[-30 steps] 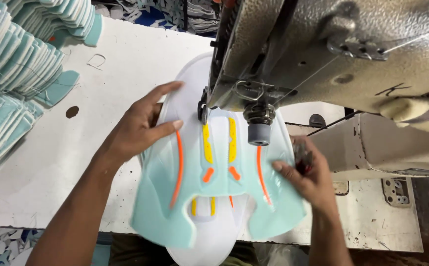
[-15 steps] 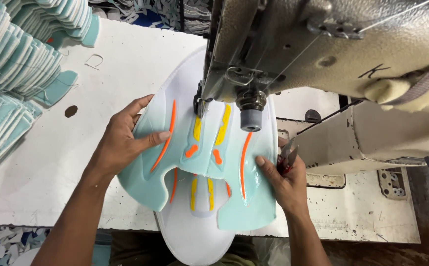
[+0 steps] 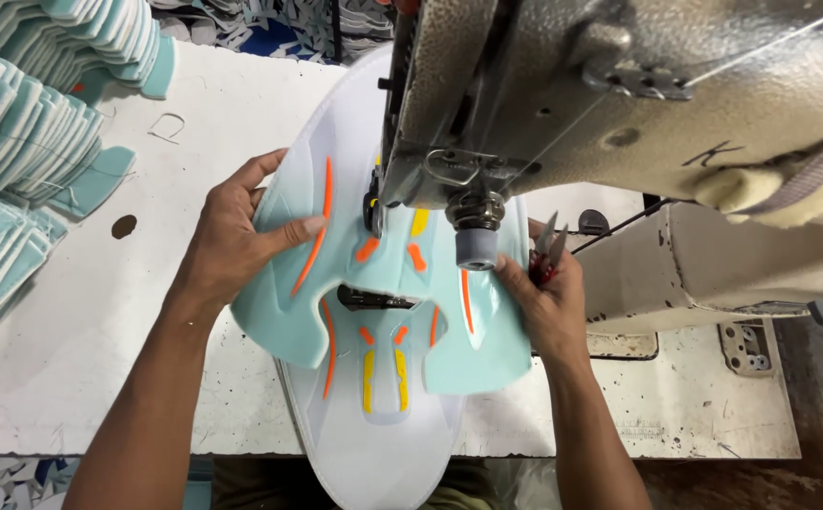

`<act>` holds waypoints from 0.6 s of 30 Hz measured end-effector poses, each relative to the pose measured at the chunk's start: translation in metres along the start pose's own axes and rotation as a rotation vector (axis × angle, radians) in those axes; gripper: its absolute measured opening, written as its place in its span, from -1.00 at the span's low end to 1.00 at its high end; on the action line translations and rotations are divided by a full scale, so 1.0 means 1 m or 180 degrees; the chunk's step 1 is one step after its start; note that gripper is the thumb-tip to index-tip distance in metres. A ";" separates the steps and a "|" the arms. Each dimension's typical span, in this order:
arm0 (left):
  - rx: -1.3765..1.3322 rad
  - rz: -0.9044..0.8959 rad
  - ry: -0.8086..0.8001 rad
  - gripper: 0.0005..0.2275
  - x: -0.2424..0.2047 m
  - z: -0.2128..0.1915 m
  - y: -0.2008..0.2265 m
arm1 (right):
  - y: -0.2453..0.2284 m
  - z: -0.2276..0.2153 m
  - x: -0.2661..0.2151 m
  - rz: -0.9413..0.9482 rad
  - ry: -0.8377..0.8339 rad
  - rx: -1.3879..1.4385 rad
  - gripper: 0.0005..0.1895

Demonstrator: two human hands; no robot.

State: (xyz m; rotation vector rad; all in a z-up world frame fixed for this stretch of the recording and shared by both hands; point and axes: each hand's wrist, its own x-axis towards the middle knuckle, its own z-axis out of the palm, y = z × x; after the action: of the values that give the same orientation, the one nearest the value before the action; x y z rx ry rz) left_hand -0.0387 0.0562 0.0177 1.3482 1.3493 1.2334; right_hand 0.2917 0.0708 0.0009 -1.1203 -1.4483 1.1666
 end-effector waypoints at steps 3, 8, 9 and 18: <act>-0.0096 0.0007 0.0022 -0.36 0.000 0.001 0.005 | 0.001 -0.001 0.011 0.0104 0.0130 -0.0147 -0.55; -0.0335 -0.0273 0.0898 -0.63 -0.036 -0.017 -0.059 | 0.045 -0.025 0.000 0.0198 0.0664 -0.0684 -0.62; -0.0602 -0.0289 0.1560 -0.74 -0.049 -0.022 -0.084 | 0.051 -0.029 -0.007 0.0386 0.0676 -0.1252 -0.62; 0.2206 -0.0382 0.1313 -0.17 -0.183 0.079 -0.141 | 0.071 0.011 -0.112 0.1311 -0.0184 -0.1840 -0.37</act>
State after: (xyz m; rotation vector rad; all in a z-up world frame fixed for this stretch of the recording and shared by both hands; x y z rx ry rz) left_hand 0.0282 -0.1107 -0.1473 1.4733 2.2607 1.0306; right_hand 0.3044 -0.0309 -0.0833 -1.8643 -1.7058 1.0801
